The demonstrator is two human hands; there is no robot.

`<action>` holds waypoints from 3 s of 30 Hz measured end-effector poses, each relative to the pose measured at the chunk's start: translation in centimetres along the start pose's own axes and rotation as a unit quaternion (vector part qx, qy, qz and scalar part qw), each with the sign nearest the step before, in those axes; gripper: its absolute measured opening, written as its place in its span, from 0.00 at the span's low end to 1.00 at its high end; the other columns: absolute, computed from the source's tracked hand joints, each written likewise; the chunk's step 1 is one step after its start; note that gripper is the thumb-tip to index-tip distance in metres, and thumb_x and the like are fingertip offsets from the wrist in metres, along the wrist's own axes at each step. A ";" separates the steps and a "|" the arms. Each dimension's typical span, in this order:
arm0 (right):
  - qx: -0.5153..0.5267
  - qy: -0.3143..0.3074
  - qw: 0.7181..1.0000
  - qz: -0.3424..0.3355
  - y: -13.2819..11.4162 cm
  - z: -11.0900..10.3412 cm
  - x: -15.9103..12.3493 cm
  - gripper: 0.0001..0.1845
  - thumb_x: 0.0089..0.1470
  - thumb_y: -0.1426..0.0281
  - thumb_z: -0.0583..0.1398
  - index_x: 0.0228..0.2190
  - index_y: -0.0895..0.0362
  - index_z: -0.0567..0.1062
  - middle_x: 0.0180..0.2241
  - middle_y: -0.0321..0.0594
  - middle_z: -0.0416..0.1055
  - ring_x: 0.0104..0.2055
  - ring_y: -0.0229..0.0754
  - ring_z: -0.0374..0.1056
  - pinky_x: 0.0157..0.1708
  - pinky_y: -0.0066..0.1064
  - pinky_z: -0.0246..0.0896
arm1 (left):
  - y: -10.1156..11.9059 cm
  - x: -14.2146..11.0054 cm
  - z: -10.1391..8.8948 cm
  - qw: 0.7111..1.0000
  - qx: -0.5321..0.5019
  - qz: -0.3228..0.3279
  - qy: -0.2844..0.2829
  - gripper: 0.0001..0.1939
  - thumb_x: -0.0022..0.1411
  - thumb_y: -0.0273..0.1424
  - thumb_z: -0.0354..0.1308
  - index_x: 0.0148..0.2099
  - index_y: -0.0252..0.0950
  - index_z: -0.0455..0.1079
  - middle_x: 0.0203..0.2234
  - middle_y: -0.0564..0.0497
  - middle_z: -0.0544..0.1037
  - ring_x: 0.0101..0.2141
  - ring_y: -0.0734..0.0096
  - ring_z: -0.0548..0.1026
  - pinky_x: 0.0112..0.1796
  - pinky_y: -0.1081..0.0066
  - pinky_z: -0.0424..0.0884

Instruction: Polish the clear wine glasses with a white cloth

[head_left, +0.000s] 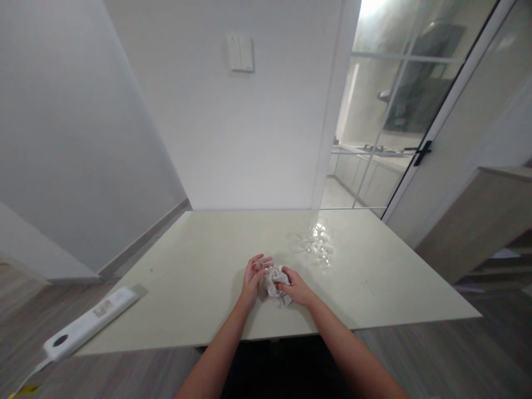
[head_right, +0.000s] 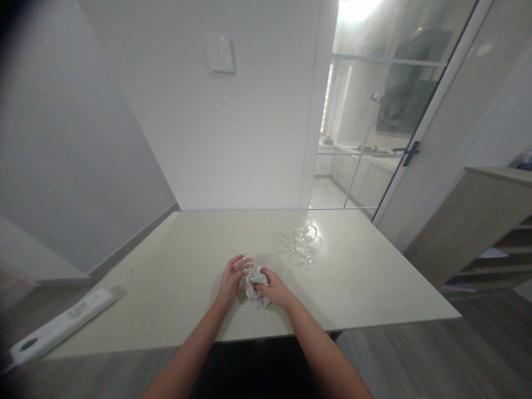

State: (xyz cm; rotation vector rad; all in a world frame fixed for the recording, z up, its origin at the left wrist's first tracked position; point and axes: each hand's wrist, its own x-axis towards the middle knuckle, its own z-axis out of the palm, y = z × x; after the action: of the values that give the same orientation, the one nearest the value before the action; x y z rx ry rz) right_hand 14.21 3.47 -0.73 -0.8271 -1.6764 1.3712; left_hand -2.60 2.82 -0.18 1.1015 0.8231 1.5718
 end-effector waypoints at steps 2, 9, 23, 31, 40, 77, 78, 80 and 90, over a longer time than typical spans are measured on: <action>-0.006 0.004 1.000 -0.006 0.2 -0.1 0.0 0.15 0.45 0.70 0.61 0.38 0.58 0.70 0.31 0.34 0.68 0.32 0.37 0.62 0.34 0.27 0.59 | 0.0 0.0 0.1 0.999 0.030 0.014 0.022 0.30 0.47 0.39 0.67 0.51 0.37 0.63 0.43 0.45 0.74 0.39 0.67 0.75 0.40 0.66 0.70; -0.003 -0.019 0.999 -0.036 0.7 -0.3 0.2 0.12 0.49 0.68 0.60 0.38 0.58 0.72 0.33 0.35 0.70 0.33 0.38 0.64 0.36 0.28 0.59 | 0.1 -0.2 0.0 0.999 0.032 -0.007 0.005 0.29 0.52 0.41 0.63 0.53 0.36 0.63 0.43 0.44 0.75 0.37 0.67 0.76 0.37 0.68 0.70; 0.248 0.220 0.941 0.066 2.6 -0.6 1.3 0.24 0.47 0.55 0.63 0.43 0.55 0.73 0.41 0.41 0.76 0.44 0.47 0.71 0.48 0.38 0.63 | 0.5 0.3 -0.3 0.988 -0.026 0.033 0.149 0.28 0.52 0.40 0.66 0.51 0.39 0.60 0.50 0.41 0.73 0.41 0.66 0.77 0.41 0.65 0.73; 0.090 0.189 0.978 -0.007 1.7 -0.9 1.3 0.17 0.47 0.65 0.62 0.41 0.57 0.74 0.40 0.40 0.75 0.42 0.45 0.69 0.44 0.34 0.64 | -0.1 -1.0 0.5 0.976 0.153 0.150 0.034 0.33 0.50 0.32 0.67 0.55 0.41 0.57 0.54 0.40 0.68 0.48 0.61 0.73 0.39 0.65 0.74; -0.018 0.131 0.990 -0.038 1.3 -0.7 1.0 0.14 0.46 0.71 0.58 0.37 0.57 0.73 0.33 0.36 0.72 0.36 0.40 0.66 0.38 0.30 0.60 | 0.6 -1.4 0.3 0.953 0.209 0.189 0.110 0.31 0.53 0.32 0.66 0.56 0.41 0.57 0.52 0.42 0.69 0.45 0.67 0.72 0.39 0.68 0.72; -0.002 0.143 0.989 -0.030 1.9 -0.3 0.9 0.17 0.42 0.74 0.55 0.37 0.57 0.72 0.40 0.45 0.75 0.43 0.48 0.69 0.50 0.44 0.63 | -1.7 6.4 12.5 0.939 0.330 0.006 -0.100 0.23 0.47 0.39 0.68 0.39 0.37 0.60 0.35 0.51 0.71 0.32 0.70 0.75 0.33 0.70 0.69; -0.005 0.139 0.990 -0.032 2.1 -0.3 1.0 0.15 0.42 0.74 0.55 0.36 0.57 0.72 0.39 0.45 0.76 0.42 0.47 0.69 0.50 0.44 0.63 | -1.6 6.4 12.5 0.931 0.352 0.011 -0.098 0.22 0.47 0.41 0.67 0.36 0.37 0.59 0.33 0.52 0.70 0.31 0.71 0.74 0.32 0.70 0.68; -0.009 0.140 0.990 -0.032 2.4 -0.3 1.1 0.14 0.43 0.73 0.55 0.35 0.57 0.73 0.37 0.45 0.76 0.42 0.48 0.69 0.49 0.44 0.64 | -1.5 6.3 12.6 0.920 0.378 0.020 -0.103 0.21 0.49 0.43 0.65 0.34 0.38 0.59 0.29 0.54 0.70 0.29 0.71 0.73 0.31 0.70 0.67; -0.012 0.158 0.987 -0.031 2.3 -0.4 1.0 0.15 0.41 0.73 0.54 0.34 0.56 0.74 0.35 0.44 0.76 0.40 0.48 0.69 0.46 0.43 0.65 | -1.2 6.0 12.8 0.924 0.359 -0.008 -0.127 0.20 0.50 0.43 0.65 0.36 0.38 0.61 0.32 0.51 0.74 0.32 0.69 0.75 0.30 0.71 0.67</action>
State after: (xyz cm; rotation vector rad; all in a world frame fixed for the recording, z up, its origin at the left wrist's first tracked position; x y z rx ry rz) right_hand 14.09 4.98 -2.81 -0.9436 -1.4616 1.1135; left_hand 9.31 8.76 4.79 1.7680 1.2652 1.0811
